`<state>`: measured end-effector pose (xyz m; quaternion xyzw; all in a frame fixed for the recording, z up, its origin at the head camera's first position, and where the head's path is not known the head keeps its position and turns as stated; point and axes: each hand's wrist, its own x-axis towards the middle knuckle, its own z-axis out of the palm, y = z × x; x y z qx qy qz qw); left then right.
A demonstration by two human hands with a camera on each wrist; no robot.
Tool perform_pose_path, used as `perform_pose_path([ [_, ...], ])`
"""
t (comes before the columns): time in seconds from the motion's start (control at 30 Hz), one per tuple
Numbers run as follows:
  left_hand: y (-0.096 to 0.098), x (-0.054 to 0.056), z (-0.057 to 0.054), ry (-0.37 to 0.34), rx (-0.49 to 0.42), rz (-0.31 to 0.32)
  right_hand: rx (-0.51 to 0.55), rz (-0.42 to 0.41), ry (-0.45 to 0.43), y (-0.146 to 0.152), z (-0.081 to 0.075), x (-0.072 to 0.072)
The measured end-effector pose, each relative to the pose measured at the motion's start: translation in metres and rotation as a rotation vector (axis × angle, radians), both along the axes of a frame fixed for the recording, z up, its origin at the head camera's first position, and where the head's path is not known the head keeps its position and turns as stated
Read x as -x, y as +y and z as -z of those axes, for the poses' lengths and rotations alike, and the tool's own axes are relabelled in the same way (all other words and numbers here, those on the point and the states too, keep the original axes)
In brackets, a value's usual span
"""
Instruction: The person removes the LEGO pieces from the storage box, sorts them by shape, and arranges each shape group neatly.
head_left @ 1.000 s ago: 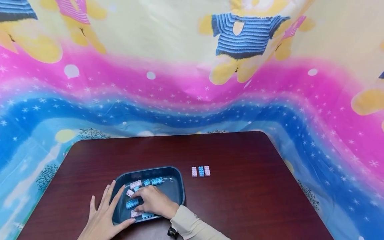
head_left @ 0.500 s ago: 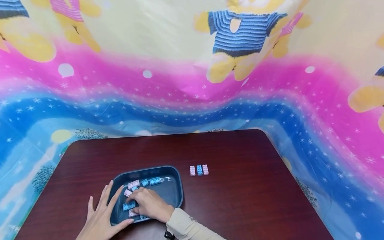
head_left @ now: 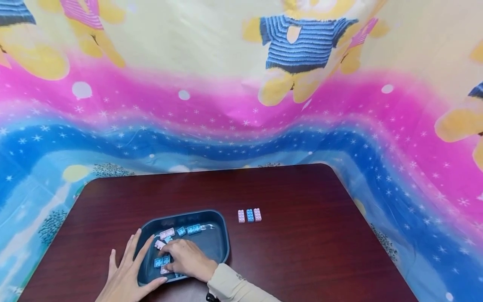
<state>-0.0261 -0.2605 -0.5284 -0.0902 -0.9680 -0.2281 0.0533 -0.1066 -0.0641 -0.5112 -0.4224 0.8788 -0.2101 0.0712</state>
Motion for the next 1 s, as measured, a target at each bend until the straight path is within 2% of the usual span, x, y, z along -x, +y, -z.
perform_pose_path([
  [0.2,0.0005,-0.0017,0.0008,0.023,-0.004,-0.012,-0.031,0.05,-0.045,-0.0039,-0.0013,0.0001],
  [0.33,0.0026,-0.0006,0.0028,0.056,-0.009,-0.008,-0.044,0.059,-0.04,-0.0038,-0.0013,0.0005],
  [0.53,0.0034,0.0004,0.004,0.068,-0.012,-0.005,-0.033,0.046,-0.003,-0.0015,-0.0005,0.0],
  [0.83,0.0028,-0.0009,0.0031,0.051,-0.016,-0.009,0.032,0.022,0.022,0.0005,-0.0003,-0.0005],
  [1.0,0.0018,-0.0013,0.002,0.041,-0.015,-0.003,0.078,0.04,0.02,0.0026,-0.001,0.0018],
])
